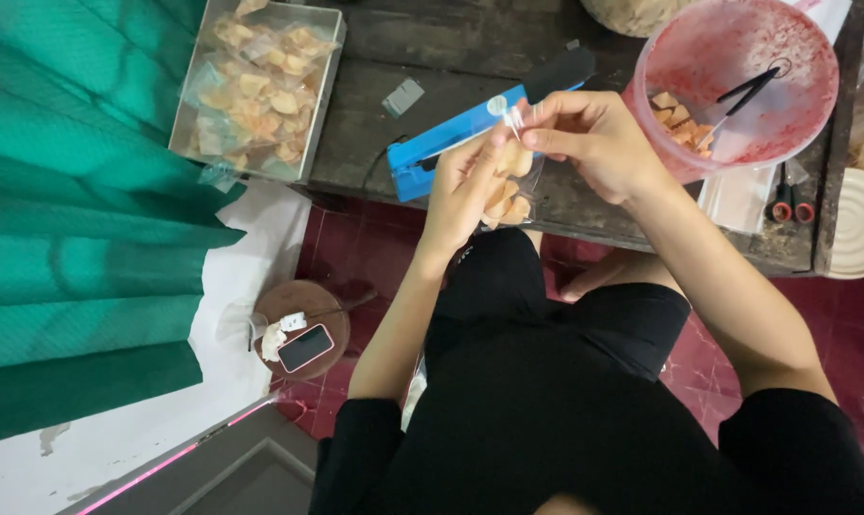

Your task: Manually filling small plastic bags with snack items and sealing them using a heat sealer.

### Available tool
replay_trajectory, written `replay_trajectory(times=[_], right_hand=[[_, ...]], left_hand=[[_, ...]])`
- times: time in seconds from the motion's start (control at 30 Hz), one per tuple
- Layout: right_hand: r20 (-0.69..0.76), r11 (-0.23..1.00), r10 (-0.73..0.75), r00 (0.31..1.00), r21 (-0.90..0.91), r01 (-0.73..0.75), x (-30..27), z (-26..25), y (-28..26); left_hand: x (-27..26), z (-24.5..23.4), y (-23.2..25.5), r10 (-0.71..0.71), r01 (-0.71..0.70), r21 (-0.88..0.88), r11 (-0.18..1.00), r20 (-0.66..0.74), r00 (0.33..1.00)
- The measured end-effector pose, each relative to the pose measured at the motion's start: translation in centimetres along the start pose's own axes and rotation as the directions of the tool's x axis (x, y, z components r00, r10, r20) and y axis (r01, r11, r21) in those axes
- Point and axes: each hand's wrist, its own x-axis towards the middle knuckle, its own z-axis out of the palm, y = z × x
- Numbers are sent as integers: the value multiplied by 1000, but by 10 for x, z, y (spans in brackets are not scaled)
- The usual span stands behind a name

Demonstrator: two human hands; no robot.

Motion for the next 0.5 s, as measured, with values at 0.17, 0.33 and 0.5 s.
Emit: replay_trajectory(times=[0.17,0.33,0.5], right_hand=[[-45,996,31,998,85,-28,-3,0,1],[-67,998,-8,998,60,13,-4,1,5],[-130,984,-69,989,-173,46,-5,-2,14]], left_hand=[[0,4,-5,-2,2,-16,1000,10,1000],[1,5,-11,23,-22,27,999,-41,999],[-4,4,-16,-23,21,-36,999,-49,999]])
